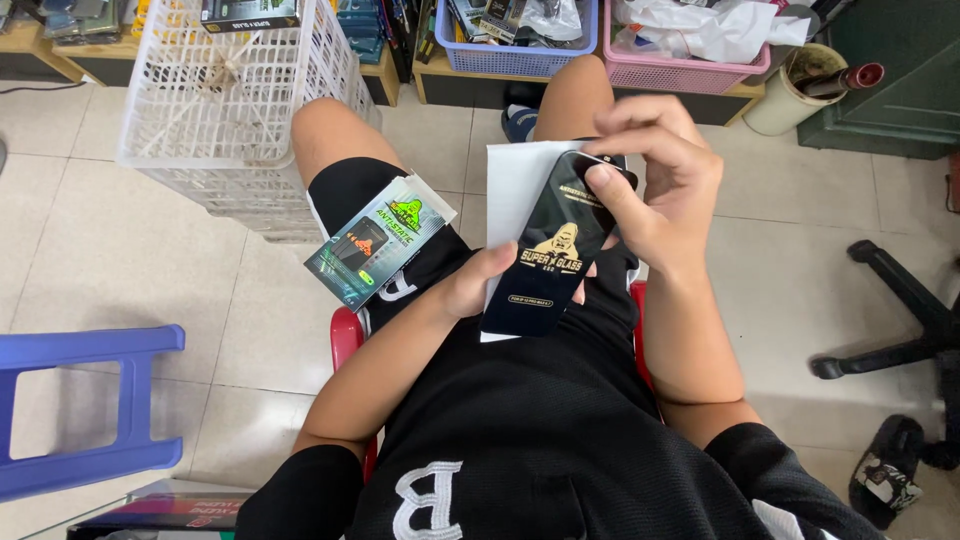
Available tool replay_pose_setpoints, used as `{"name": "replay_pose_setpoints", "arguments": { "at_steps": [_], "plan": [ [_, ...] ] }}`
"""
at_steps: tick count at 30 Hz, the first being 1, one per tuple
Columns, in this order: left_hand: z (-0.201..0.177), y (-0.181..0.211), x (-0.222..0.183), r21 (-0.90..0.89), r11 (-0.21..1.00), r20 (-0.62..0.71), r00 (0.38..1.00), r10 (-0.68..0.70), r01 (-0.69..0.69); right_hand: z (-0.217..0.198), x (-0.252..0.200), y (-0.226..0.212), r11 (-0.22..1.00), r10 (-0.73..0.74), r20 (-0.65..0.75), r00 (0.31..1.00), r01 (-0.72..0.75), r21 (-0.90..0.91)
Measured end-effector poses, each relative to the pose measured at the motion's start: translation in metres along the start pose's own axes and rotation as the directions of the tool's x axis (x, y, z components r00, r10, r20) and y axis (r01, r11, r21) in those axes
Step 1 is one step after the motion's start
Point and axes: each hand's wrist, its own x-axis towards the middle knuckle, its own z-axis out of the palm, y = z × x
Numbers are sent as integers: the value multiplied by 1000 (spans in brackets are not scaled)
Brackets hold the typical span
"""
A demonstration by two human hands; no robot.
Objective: The person removes screen protector components from their packaging, pulling out protective sheets and cleaning cloths from multiple boxes.
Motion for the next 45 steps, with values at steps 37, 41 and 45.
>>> {"name": "replay_pose_setpoints", "arguments": {
  "at_steps": [37,41,45],
  "plan": [
    [-20,-11,12,-160,932,-474,853,216,-325,14,6,104,655,-390,563,728,650,-386],
    [-6,-6,11,-229,941,-493,864,107,-247,9,20,108,711,-375,524,765,600,-367],
    [-5,3,8,-201,950,-390,909,146,-239,12,38,99,754,-323,436,840,507,-417]
  ]
}}
